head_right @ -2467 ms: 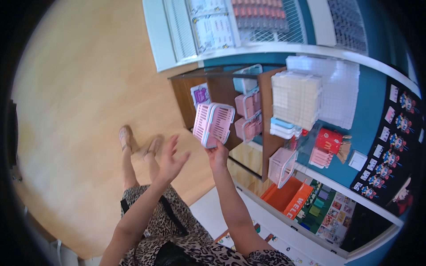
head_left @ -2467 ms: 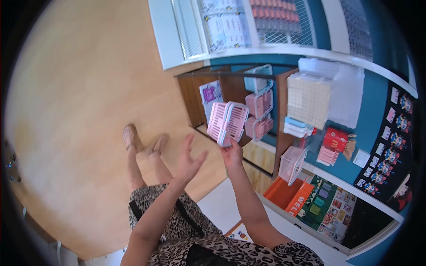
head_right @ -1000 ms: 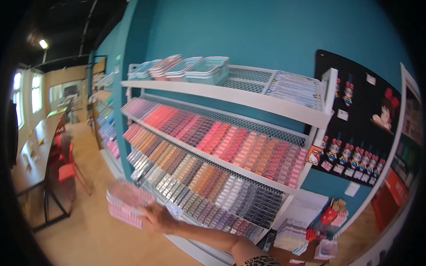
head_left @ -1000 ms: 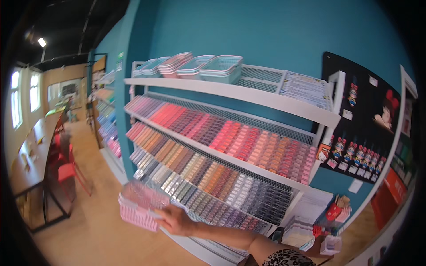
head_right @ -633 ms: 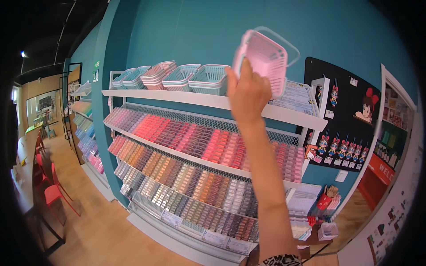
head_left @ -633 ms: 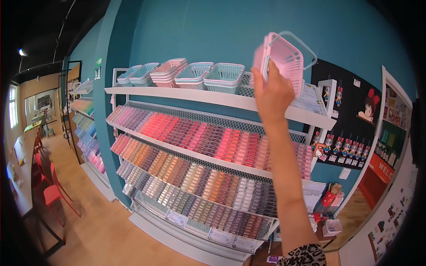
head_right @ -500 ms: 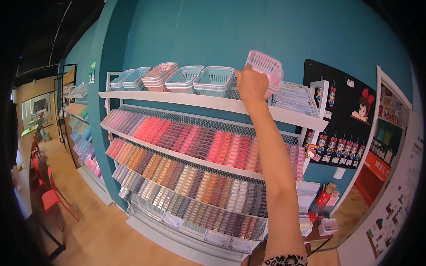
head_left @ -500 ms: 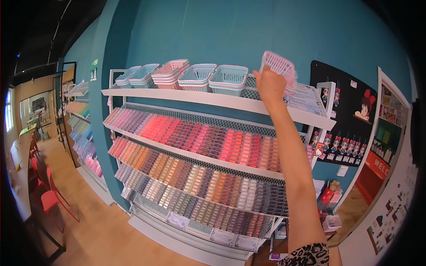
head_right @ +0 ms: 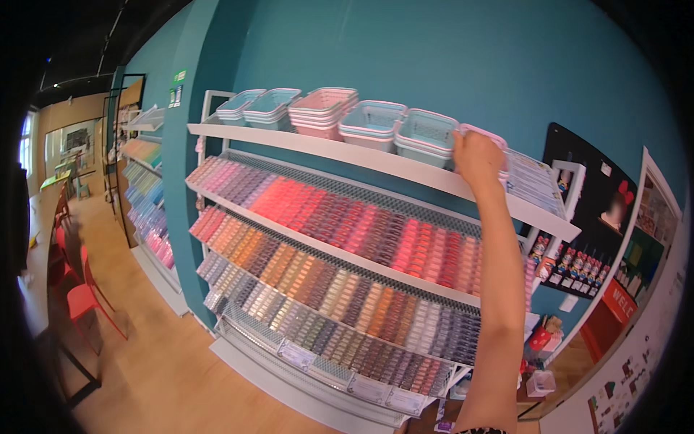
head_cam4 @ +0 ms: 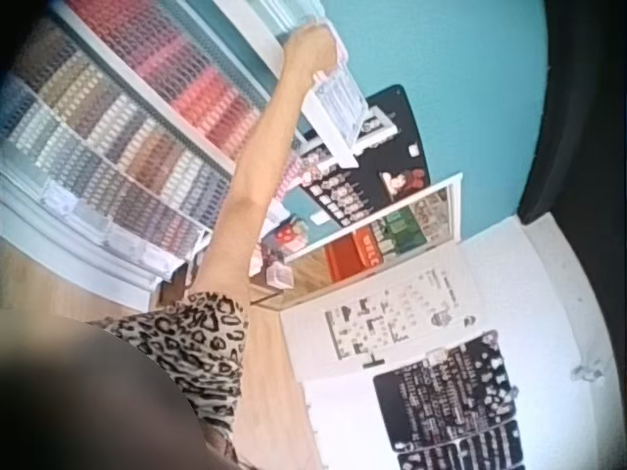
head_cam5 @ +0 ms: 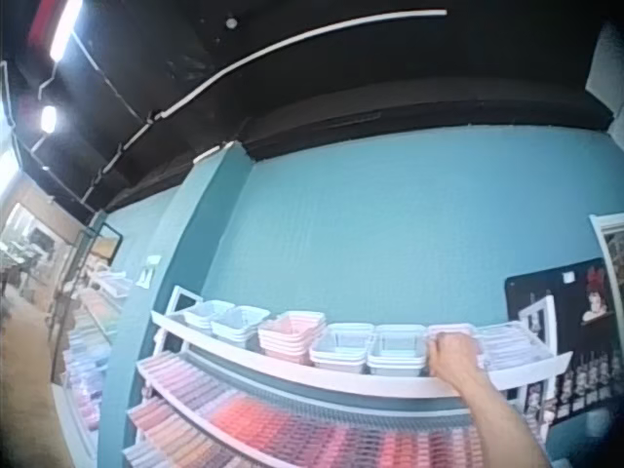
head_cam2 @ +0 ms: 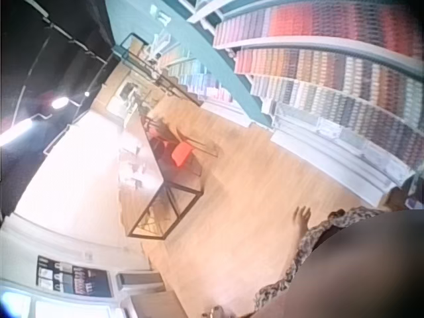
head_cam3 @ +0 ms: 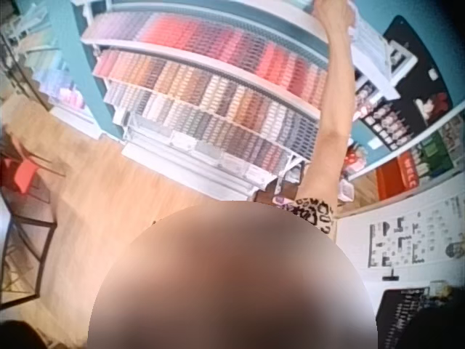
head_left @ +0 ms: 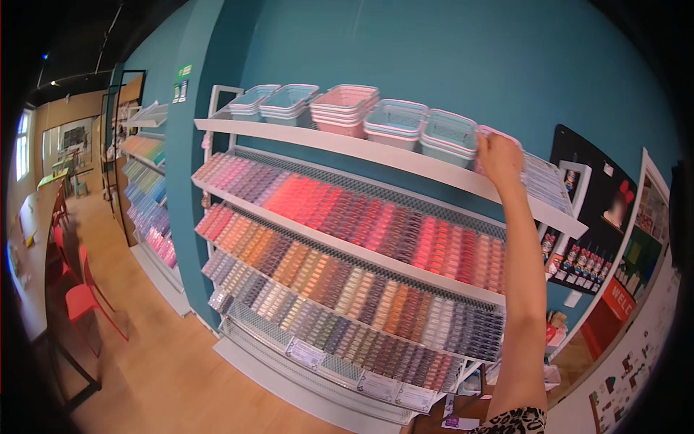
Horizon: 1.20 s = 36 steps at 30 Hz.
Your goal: Assemble small plastic containers, place them in storage bins, and sweep the floor around a workstation.
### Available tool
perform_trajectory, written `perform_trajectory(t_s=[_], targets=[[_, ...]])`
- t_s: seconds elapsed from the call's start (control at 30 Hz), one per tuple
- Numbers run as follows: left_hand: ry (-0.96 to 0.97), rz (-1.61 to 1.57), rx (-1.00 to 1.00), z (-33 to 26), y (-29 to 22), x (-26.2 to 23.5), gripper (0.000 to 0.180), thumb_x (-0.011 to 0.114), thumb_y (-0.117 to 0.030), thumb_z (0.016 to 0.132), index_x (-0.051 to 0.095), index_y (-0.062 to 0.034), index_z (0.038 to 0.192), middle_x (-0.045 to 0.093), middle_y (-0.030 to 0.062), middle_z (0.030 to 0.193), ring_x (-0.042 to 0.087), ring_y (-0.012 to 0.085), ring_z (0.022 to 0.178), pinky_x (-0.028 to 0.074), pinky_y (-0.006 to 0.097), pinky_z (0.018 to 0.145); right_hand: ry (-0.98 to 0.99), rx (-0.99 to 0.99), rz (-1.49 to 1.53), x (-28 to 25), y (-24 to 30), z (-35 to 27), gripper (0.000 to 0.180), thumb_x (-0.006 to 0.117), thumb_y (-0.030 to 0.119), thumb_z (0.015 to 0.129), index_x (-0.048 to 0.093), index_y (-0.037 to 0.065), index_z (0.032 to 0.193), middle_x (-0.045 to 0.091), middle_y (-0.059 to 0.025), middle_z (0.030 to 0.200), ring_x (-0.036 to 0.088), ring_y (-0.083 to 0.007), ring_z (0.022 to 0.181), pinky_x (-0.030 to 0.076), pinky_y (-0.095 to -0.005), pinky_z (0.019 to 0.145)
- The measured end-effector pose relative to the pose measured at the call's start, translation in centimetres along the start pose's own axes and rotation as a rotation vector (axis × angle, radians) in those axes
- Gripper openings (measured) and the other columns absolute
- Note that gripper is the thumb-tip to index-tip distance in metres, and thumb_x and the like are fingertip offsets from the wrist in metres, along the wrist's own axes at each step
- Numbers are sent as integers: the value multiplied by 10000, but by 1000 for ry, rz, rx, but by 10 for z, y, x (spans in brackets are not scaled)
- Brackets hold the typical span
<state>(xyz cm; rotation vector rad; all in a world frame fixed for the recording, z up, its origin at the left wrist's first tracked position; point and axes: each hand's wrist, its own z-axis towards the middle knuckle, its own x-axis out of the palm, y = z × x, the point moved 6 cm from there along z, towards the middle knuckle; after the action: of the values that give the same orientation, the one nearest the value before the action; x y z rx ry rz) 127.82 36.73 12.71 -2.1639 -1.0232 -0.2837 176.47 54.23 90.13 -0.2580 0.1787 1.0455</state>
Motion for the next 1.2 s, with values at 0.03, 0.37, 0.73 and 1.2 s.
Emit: perform_trajectory(t_s=[0.03, 0.37, 0.73, 1.2], targets=[[-10, -9, 14, 11, -1, -2, 485, 486, -187, 1008, 323, -94, 1455, 472, 228, 1408, 564, 423, 1198, 542, 482, 954, -49, 39, -61, -8, -2, -5, 433, 510, 393, 965, 711, 18, 885, 699, -193, 808, 689, -368, 775, 531, -482, 715], [-205, -23, 153, 56, -25, -9, 504, 662, -152, 880, 438, -4, 1306, 656, 190, 1067, 701, 335, 858, 593, 394, 742, -346, -442, 664, -14, 169, -187, 114, 548, -15, 936, 650, -30, 983, 672, -160, 913, 624, -342, 796, 481, -421, 729], [-395, -229, 200, 128, -54, 19, 259, 427, -252, 1022, 583, -66, 933, 659, 86, 716, 614, 190, 587, 537, 320, 585, 517, -487, 1313, 191, 410, -449, 122, 572, 75, 924, 653, 30, 845, 626, -105, 702, 582, -335, 636, 431, -455, 598], [-634, -575, 319, 144, -230, -63, 380, 603, -390, 959, 480, -138, 704, 565, 51, 624, 542, 178, 564, 488, 329, 575, 1081, -482, 2015, 90, 761, -465, 140, 566, 72, 949, 663, -6, 888, 685, -86, 734, 640, -158, 621, 494, -306, 618]])
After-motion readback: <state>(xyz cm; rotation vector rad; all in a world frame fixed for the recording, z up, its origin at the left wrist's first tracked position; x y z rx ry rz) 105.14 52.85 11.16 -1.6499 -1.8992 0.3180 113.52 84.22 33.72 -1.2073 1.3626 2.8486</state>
